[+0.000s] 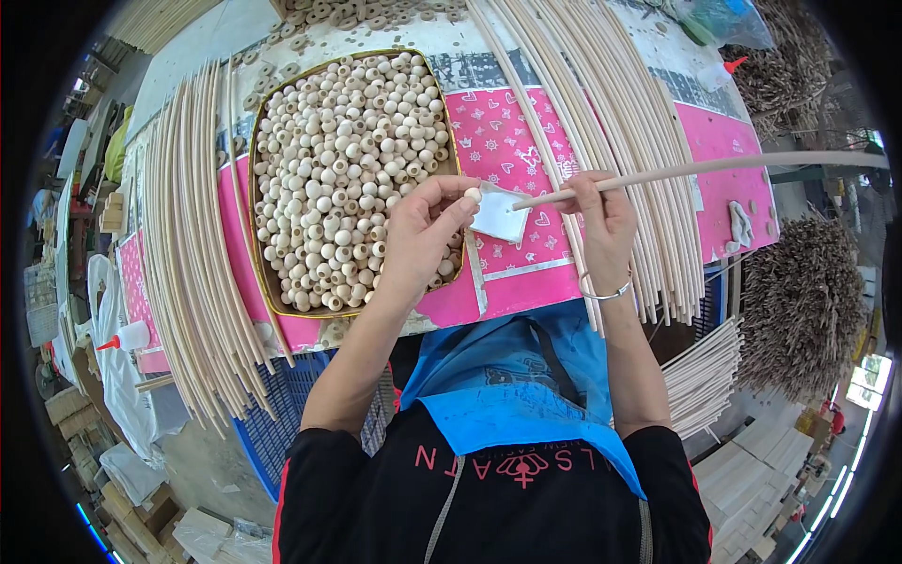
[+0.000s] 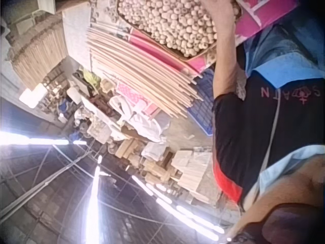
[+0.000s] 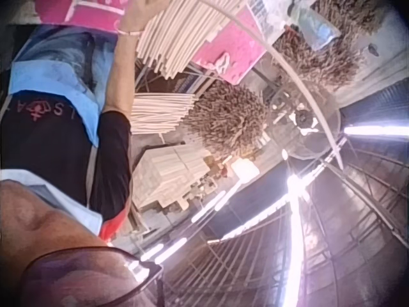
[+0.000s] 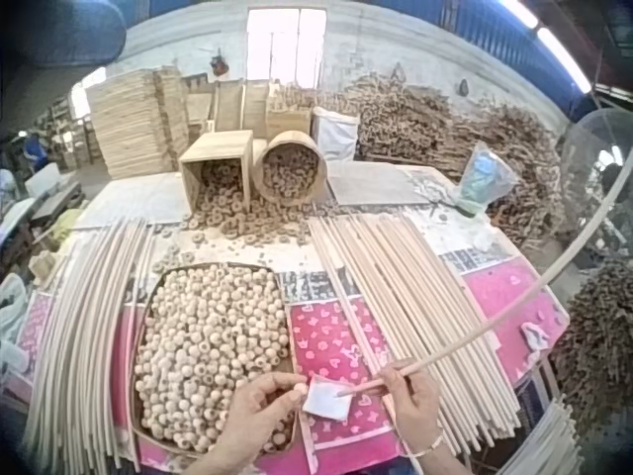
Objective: Assembling wooden dowels by applying glue and attaching small wooden beads at a workbench in a workshop.
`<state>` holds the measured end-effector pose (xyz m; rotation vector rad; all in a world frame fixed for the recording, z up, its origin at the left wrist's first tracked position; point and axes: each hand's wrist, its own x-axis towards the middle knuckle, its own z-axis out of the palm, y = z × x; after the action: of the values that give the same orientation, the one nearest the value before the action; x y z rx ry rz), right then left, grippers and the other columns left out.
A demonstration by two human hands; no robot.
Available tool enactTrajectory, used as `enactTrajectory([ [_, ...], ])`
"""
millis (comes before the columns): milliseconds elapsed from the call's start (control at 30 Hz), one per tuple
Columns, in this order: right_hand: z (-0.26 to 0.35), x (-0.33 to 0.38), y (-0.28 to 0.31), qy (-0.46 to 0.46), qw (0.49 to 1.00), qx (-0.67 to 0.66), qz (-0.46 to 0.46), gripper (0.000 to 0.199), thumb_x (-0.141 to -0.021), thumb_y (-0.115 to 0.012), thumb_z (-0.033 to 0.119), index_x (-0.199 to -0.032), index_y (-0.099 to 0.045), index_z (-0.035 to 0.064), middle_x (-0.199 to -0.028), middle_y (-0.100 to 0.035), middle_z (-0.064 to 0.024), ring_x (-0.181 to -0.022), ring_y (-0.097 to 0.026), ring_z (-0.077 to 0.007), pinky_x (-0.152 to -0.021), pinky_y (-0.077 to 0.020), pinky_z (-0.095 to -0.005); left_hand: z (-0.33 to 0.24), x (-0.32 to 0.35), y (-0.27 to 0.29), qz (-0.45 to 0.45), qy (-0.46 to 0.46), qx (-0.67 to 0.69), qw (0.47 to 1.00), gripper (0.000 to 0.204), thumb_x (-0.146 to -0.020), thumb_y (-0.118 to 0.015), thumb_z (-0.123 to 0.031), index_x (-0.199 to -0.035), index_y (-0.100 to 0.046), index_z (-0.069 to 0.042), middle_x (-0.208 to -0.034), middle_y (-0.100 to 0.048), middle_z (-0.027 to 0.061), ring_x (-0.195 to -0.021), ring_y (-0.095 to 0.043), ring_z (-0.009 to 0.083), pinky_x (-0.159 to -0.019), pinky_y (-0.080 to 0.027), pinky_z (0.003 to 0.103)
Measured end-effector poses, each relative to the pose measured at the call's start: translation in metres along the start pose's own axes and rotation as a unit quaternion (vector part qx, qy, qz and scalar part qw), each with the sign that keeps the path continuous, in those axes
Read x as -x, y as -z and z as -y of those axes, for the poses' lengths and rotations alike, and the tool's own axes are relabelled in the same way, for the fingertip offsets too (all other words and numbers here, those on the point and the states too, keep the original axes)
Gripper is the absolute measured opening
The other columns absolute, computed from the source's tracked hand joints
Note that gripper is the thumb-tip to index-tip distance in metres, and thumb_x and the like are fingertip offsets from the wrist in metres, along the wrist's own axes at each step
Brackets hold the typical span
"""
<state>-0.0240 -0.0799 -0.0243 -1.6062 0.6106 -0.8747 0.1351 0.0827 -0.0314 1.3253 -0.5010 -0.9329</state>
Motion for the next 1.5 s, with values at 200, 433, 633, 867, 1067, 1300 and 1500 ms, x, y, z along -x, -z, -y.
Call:
enactTrajectory([
  [200,0.034,-0.004,0.010,0.033,0.998,-0.031,-0.050,0.022,-0.104,-0.055,0.021,-0.101,-0.062,0.0001,-0.086,-0.067,-0.0081,-0.075,-0.068,-0.0133,-0.068,-0.0579,-0.0260,0.001,-0.004,-0.012,0.003,-0.013,-0.035,0.999,0.023,-0.098,-0.063,-0.012,-0.117,-0.064,0.000,-0.100,-0.069,0.0038,-0.091,-0.063,0.0084,-0.084,-0.051,0.025],
  [433,0.053,0.001,0.010,0.060,0.996,-0.034,-0.049,0.028,-0.107,-0.047,0.023,-0.101,-0.060,-0.0003,-0.091,-0.068,-0.0118,-0.075,-0.067,-0.0147,-0.072,-0.0565,-0.0277,-0.005,-0.003,-0.029,0.042,0.030,0.080,0.995,0.023,-0.100,-0.060,-0.011,-0.119,-0.063,0.001,-0.107,-0.070,0.0079,-0.098,-0.067,0.0130,-0.091,-0.054,0.028],
  [633,0.048,0.008,0.007,0.050,0.996,-0.055,-0.053,0.029,-0.108,-0.046,0.023,-0.101,-0.060,-0.0011,-0.091,-0.067,-0.0121,-0.076,-0.067,-0.0148,-0.072,-0.0564,-0.0280,-0.008,0.005,-0.035,0.055,0.058,0.149,0.986,0.025,-0.101,-0.058,-0.010,-0.122,-0.061,0.003,-0.110,-0.069,0.0103,-0.102,-0.067,0.0163,-0.093,-0.056,0.030],
  [867,0.033,0.021,0.010,0.094,0.993,-0.059,-0.036,0.025,-0.107,-0.048,0.021,-0.102,-0.059,-0.0006,-0.093,-0.066,-0.0128,-0.079,-0.068,-0.0182,-0.073,-0.0581,-0.0302,0.001,0.010,-0.041,0.033,0.080,0.203,0.975,0.025,-0.101,-0.059,-0.011,-0.122,-0.061,0.002,-0.111,-0.069,0.0106,-0.101,-0.068,0.0163,-0.092,-0.056,0.029],
  [1067,0.045,0.020,0.017,0.122,0.992,-0.037,0.011,0.025,-0.107,-0.046,0.022,-0.102,-0.057,0.0001,-0.096,-0.064,-0.0148,-0.082,-0.068,-0.0207,-0.074,-0.0590,-0.0324,-0.004,0.008,-0.037,0.042,0.018,0.123,0.991,0.024,-0.100,-0.060,-0.010,-0.120,-0.063,0.003,-0.108,-0.070,0.0089,-0.097,-0.067,0.0129,-0.090,-0.056,0.027],
  [1300,0.040,0.023,0.017,0.091,0.987,-0.129,-0.029,0.024,-0.106,-0.049,0.020,-0.103,-0.059,-0.0014,-0.093,-0.066,-0.0132,-0.079,-0.068,-0.0192,-0.074,-0.0577,-0.0310,-0.018,-0.006,-0.024,0.122,-0.057,-0.038,0.990,0.024,-0.099,-0.060,-0.006,-0.120,-0.065,0.004,-0.099,-0.070,0.0071,-0.092,-0.067,0.0122,-0.082,-0.055,0.025],
  [1500,0.015,0.046,-0.001,0.024,0.987,-0.097,-0.126,0.017,-0.105,-0.050,0.011,-0.102,-0.061,-0.0014,-0.094,-0.066,-0.0104,-0.080,-0.067,-0.0179,-0.075,-0.0550,-0.0305,0.012,0.004,-0.048,-0.013,-0.030,0.089,0.996,0.027,-0.104,-0.053,-0.015,-0.125,-0.064,-0.001,-0.100,-0.068,0.0056,-0.091,-0.068,0.0141,-0.083,-0.057,0.029],
])
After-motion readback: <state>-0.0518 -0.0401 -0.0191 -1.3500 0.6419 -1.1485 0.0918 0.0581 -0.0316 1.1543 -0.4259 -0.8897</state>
